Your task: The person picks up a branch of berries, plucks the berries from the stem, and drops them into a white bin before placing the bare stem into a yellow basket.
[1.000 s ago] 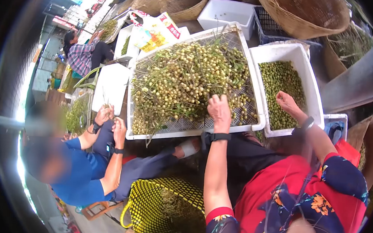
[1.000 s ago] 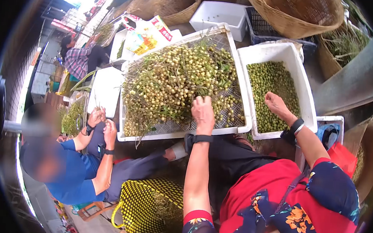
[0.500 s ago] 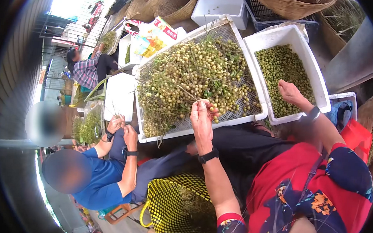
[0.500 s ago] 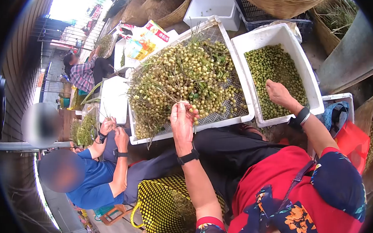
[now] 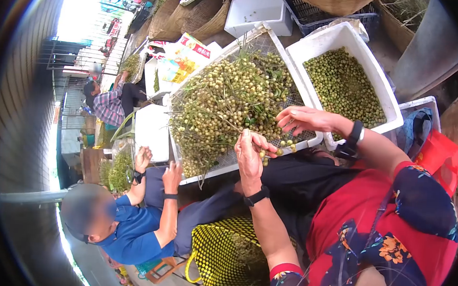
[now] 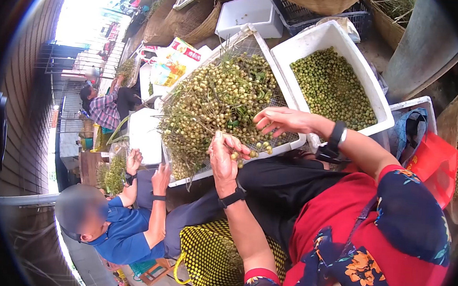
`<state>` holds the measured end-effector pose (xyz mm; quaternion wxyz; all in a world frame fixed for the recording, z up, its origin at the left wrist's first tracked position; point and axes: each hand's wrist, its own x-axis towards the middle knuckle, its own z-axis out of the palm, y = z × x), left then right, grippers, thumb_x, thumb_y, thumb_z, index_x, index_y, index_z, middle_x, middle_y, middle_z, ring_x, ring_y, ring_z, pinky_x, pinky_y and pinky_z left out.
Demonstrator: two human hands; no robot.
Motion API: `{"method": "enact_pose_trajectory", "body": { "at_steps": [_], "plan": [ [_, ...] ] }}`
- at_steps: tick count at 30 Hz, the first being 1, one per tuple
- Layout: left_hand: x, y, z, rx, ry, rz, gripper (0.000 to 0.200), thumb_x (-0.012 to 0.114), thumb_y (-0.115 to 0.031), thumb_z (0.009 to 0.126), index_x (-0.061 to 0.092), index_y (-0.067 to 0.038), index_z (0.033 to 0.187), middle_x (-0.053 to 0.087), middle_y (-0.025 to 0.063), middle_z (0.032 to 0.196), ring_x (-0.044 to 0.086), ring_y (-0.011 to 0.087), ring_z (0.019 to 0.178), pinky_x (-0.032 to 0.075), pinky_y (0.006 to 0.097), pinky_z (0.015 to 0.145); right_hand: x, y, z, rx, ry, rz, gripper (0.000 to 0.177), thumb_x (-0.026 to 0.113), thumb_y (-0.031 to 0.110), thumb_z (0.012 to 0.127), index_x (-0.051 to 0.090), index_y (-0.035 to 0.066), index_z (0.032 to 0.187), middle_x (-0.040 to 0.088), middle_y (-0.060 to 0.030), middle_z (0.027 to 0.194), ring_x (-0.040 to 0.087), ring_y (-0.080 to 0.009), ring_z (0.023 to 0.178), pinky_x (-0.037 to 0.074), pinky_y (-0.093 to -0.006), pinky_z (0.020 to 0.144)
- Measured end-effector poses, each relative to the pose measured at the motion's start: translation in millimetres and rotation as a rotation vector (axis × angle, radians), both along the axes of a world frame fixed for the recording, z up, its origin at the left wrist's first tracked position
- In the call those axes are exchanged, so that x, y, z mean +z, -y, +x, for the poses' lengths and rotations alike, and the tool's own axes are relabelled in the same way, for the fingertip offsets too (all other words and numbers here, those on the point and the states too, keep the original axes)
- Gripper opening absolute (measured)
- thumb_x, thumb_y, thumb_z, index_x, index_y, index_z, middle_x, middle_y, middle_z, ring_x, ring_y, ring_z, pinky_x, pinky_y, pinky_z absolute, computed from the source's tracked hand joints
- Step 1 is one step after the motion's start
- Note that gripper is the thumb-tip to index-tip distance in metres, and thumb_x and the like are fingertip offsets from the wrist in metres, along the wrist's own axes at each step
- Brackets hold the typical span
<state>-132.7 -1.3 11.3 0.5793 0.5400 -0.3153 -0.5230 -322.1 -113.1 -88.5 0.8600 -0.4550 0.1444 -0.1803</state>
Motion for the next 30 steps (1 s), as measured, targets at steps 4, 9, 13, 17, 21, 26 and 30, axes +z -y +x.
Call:
{"method": "enact_pose_trajectory", "body": {
  "at_steps": [4, 9, 13, 17, 21, 26, 30],
  "plan": [
    [-7, 2, 8, 0.039, -0.072, 0.026, 0.042, 0.037, -0.041, 0.102, 0.045, -0.008, 0.077, 0.053, 0.0062, 0.069, 0.063, 0.0210, 0.060, 0.054, 0.0320, 0.046, 11, -22, 36, 0.334, 0.270, 0.495, 0.061, 0.034, 0.060, 0.097, 0.051, 0.010, 0.129, 0.061, -0.0098, 0.119, 0.061, -0.0233, 0.104, 0.052, -0.0406, 0.085],
    [-15, -3, 11, 0.123, 0.096, 0.079, 0.038, 0.038, -0.038, 0.102, 0.047, -0.006, 0.084, 0.055, 0.0069, 0.070, 0.064, 0.0219, 0.060, 0.056, 0.0344, 0.047, -8, -29, 44, 0.355, 0.339, 0.587, 0.062, 0.031, 0.058, 0.099, 0.054, 0.005, 0.124, 0.062, -0.0112, 0.115, 0.065, -0.0238, 0.096, 0.055, -0.0375, 0.082],
    [-17, 1, 10, 0.257, 0.255, 0.184, 0.032, 0.039, -0.035, 0.102, 0.045, -0.005, 0.092, 0.055, 0.0090, 0.071, 0.064, 0.0233, 0.060, 0.057, 0.0356, 0.047, -9, -29, 42, 0.256, 0.299, 0.551, 0.047, 0.043, 0.040, 0.101, 0.055, -0.001, 0.120, 0.063, -0.0113, 0.112, 0.067, -0.0209, 0.093, 0.056, -0.0330, 0.082],
    [-24, -3, 15, 0.341, 0.097, 0.196, 0.037, 0.038, -0.040, 0.102, 0.044, -0.006, 0.090, 0.056, 0.0090, 0.072, 0.066, 0.0255, 0.065, 0.058, 0.0367, 0.052, -2, -29, 42, 0.163, 0.174, 0.464, 0.027, 0.058, 0.013, 0.096, 0.057, -0.004, 0.117, 0.066, -0.0123, 0.108, 0.069, -0.0181, 0.088, 0.057, -0.0301, 0.082],
    [-33, -8, 13, 0.409, 0.044, 0.128, 0.041, 0.036, -0.046, 0.102, 0.043, -0.008, 0.090, 0.057, 0.0094, 0.075, 0.068, 0.0279, 0.070, 0.059, 0.0364, 0.056, -27, -22, 53, 0.059, 0.113, 0.451, 0.019, 0.063, 0.007, 0.091, 0.062, -0.003, 0.108, 0.068, -0.0123, 0.102, 0.069, -0.0193, 0.086, 0.058, -0.0290, 0.081],
    [-43, -4, 7, 0.537, -0.048, 0.112, 0.041, 0.035, -0.046, 0.102, 0.044, -0.009, 0.088, 0.059, 0.0107, 0.075, 0.068, 0.0314, 0.079, 0.059, 0.0411, 0.067, -21, -17, 56, -0.102, 0.003, 0.335, 0.013, 0.067, 0.010, 0.089, 0.063, 0.001, 0.097, 0.067, -0.0060, 0.090, 0.068, -0.0127, 0.078, 0.058, -0.0251, 0.072],
    [-66, -13, 40, 0.643, -0.238, -0.003, 0.039, 0.037, -0.043, 0.102, 0.046, -0.009, 0.085, 0.061, 0.0111, 0.076, 0.068, 0.0330, 0.082, 0.060, 0.0433, 0.070, -13, -4, 48, -0.259, -0.059, 0.080, 0.010, 0.066, 0.012, 0.090, 0.061, 0.004, 0.092, 0.062, -0.0015, 0.083, 0.063, -0.0089, 0.070, 0.054, -0.0228, 0.062]
  ]
}}
